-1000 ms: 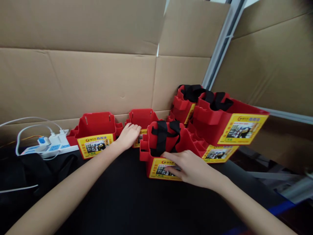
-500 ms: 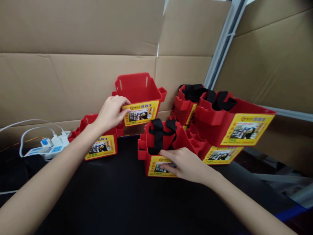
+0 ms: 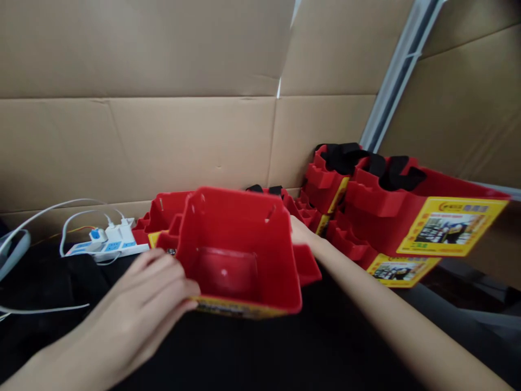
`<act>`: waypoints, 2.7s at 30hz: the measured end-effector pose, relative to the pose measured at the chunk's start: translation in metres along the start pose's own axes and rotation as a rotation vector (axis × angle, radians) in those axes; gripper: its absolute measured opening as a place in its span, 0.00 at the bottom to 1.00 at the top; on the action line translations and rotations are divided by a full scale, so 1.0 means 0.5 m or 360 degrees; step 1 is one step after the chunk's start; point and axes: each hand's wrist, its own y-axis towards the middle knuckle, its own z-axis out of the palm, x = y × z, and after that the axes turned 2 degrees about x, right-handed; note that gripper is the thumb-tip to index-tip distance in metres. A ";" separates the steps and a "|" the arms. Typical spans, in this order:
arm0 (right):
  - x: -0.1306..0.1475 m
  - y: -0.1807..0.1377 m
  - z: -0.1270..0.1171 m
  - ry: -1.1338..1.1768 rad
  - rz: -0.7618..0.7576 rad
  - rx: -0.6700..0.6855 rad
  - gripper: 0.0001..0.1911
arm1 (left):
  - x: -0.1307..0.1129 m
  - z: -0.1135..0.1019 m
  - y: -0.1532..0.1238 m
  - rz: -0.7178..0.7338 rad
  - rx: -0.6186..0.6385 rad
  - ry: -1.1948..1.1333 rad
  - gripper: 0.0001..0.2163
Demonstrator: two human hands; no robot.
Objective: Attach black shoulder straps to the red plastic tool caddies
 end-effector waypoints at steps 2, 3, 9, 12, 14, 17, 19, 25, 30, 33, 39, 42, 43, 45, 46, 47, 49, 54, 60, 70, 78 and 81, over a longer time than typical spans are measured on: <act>-0.013 0.011 0.004 -0.0037 0.0008 0.0003 0.08 | -0.019 0.024 -0.020 -0.0036 0.0059 -0.0148 0.10; -0.018 0.016 0.007 -0.0055 0.0007 -0.0001 0.08 | -0.023 0.033 -0.027 -0.0062 0.0102 -0.0194 0.11; -0.043 0.048 0.028 -0.0087 0.0007 -0.0100 0.17 | 0.016 0.066 -0.054 -0.0217 0.0253 -0.0232 0.09; -0.053 0.059 0.032 -0.0052 0.0012 -0.0183 0.20 | 0.034 0.080 -0.059 -0.0254 0.0234 -0.0260 0.08; -0.050 0.052 0.030 -0.0009 0.0019 -0.0274 0.21 | 0.035 0.083 -0.060 -0.0287 0.0220 -0.0262 0.07; -0.019 0.014 0.022 0.0123 0.0097 -0.0538 0.23 | 0.034 0.088 -0.065 -0.0352 0.0187 -0.0255 0.09; 0.022 -0.025 0.022 0.0578 0.0170 -0.0947 0.23 | 0.043 0.098 -0.078 -0.0356 -0.0025 -0.0240 0.14; 0.157 -0.109 0.068 0.1298 -0.0215 -0.0889 0.28 | 0.085 0.164 -0.133 -0.0757 -0.0440 -0.0572 0.30; 0.178 -0.105 0.109 0.1497 0.0061 -0.0890 0.30 | 0.089 0.201 -0.153 -0.0969 -0.0412 -0.0661 0.30; 0.174 -0.099 0.119 0.1713 0.0184 -0.0718 0.33 | 0.101 0.212 -0.155 -0.1025 -0.0418 -0.0585 0.29; 0.169 -0.086 0.136 0.1868 0.0297 -0.0559 0.29 | 0.113 0.224 -0.149 -0.1184 -0.0424 -0.0622 0.31; 0.168 -0.079 0.143 0.1860 0.0314 -0.0494 0.25 | 0.108 0.221 -0.142 -0.1183 -0.0434 -0.0701 0.30; 0.167 -0.077 0.144 0.1853 0.0328 -0.0483 0.24 | 0.107 0.219 -0.140 -0.1185 -0.0435 -0.0726 0.30; 0.167 -0.075 0.144 0.1852 0.0351 -0.0451 0.23 | 0.106 0.216 -0.136 -0.1196 -0.0425 -0.0750 0.29; 0.167 -0.074 0.143 0.1853 0.0360 -0.0436 0.23 | 0.106 0.216 -0.134 -0.1200 -0.0417 -0.0745 0.29; 0.168 -0.073 0.142 0.1845 0.0364 -0.0427 0.23 | 0.105 0.215 -0.134 -0.1197 -0.0411 -0.0731 0.29; 0.169 -0.072 0.139 0.1820 0.0363 -0.0425 0.22 | 0.103 0.212 -0.133 -0.1168 -0.0399 -0.0678 0.29; 0.172 -0.070 0.144 0.1963 0.0318 -0.0476 0.21 | 0.114 0.182 -0.137 -0.0971 -0.0406 -0.0349 0.26; 0.157 -0.072 0.164 0.1896 0.0580 -0.0733 0.17 | 0.185 0.149 -0.167 -0.1305 -0.0070 0.0211 0.14; 0.246 -0.089 -0.011 0.0788 -0.0119 -0.1384 0.17 | 0.155 0.018 -0.083 -0.1314 -0.1000 -0.0068 0.05; 0.374 0.076 -0.144 0.1422 -0.0313 -0.0971 0.39 | 0.122 -0.099 0.112 -0.0624 -0.1350 -0.0675 0.04; 0.349 0.117 -0.141 0.1638 -0.0301 -0.1065 0.36 | 0.101 -0.087 0.144 -0.0550 -0.0929 -0.0958 0.05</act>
